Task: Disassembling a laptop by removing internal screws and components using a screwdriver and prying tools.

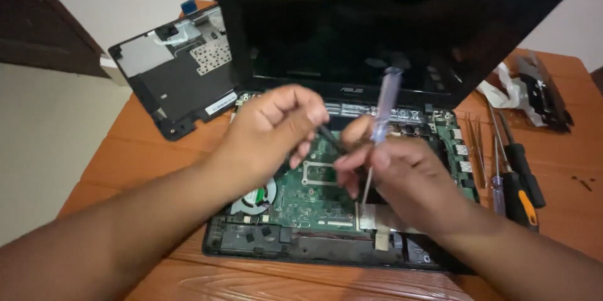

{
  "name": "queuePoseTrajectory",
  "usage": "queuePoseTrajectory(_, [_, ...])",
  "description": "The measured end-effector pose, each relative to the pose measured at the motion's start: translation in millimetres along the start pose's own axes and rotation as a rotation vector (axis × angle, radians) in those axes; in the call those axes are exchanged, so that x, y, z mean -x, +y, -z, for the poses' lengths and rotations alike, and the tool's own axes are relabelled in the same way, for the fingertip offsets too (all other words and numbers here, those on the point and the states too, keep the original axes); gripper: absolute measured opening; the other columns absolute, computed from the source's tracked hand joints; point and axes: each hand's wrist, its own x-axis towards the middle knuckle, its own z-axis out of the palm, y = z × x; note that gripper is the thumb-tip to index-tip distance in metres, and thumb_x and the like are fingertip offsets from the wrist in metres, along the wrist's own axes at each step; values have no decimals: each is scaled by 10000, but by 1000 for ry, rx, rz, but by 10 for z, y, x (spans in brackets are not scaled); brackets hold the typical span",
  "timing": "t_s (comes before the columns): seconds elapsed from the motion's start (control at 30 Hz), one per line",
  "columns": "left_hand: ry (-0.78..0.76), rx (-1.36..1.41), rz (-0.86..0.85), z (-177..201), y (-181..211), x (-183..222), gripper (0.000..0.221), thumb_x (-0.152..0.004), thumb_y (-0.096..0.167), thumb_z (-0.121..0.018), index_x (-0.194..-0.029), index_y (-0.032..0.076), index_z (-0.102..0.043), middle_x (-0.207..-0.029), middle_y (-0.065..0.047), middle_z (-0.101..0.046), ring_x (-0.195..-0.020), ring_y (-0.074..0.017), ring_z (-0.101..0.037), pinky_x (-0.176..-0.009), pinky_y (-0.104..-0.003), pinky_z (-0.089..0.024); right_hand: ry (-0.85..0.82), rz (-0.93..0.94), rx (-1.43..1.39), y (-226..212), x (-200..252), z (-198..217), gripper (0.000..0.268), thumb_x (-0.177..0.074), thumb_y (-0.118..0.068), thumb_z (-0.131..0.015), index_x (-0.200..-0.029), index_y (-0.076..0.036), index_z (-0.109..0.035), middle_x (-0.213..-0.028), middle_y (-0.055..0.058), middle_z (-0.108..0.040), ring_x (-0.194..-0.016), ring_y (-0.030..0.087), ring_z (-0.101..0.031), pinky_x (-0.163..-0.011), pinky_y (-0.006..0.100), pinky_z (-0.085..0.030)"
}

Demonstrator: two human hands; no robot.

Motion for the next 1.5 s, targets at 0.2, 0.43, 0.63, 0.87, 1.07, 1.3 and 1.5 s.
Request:
queuePoseTrajectory(0.2, [151,31,-54,90,61,-88,354,-989,458,-538,-905,116,-580,-717,2,-487,-554,-89,-530,-463,-251,-457,215,-98,139,-21,-47,-4,291,-1086,-245,-514,-1117,-35,-713,-778,49,-578,-673,179,-586,-591,282,-504])
queuePoseTrajectory(0.43, [177,110,-13,88,160,-74,443,-980,545,-422,-802,140,-451,-634,-10,-433,-538,-136,-467,-488,-268,-415,465,-271,425,-136,-204,-188,287,-1042,-209,-539,-1105,4,-721,-914,80,-637,-710,185,-613,-566,297,-523])
queuePoseTrajectory(0.63, [191,104,-24,92,149,-83,476,-968,567,-396,-756,142,-427,-606,-12,-393,-507,-152,-468,-484,-280,-408,503,-314,413,-300,-232,-284,392,-980,-91,-598,-1368,-49,-634,-921,111,-728,-712,177,-650,-550,309,-560])
queuePoseTrajectory(0.87, [236,-48,-46,65,203,-33,477,-944,592,-424,-763,151,-431,-599,-9,-438,-538,-138,-483,-548,-277,-440,530,-17,696,-804,-204,-435,747,-1026,147,-539,-1622,-67,-142,-959,290,-696,-790,289,-712,-610,323,-593])
queuePoseTrajectory(1.07, [233,-151,-60,79,195,-5,401,-987,535,-500,-778,194,-478,-601,19,-514,-527,-88,-478,-539,-255,-426,695,-207,1094,-1182,66,-204,278,-1174,-31,-544,-1399,-70,-386,-973,184,-719,-755,209,-593,-611,286,-458])
queuePoseTrajectory(1.3, [275,-218,-1,35,177,-5,431,-988,532,-535,-775,157,-518,-606,-20,-553,-542,-106,-520,-518,-234,-450,615,24,1012,-1006,1176,2120,160,-1353,-280,-453,-1407,-134,-490,-1471,64,-564,-1111,118,-628,-1019,220,-586])
queuePoseTrajectory(1.5, [238,-169,-81,68,95,-24,388,-1017,466,-582,-771,168,-548,-604,-3,-556,-528,-91,-511,-505,-215,-411,814,-54,751,-770,1325,2371,157,-1223,-434,-553,-1232,-281,-518,-1167,-137,-556,-1013,-14,-596,-880,145,-571])
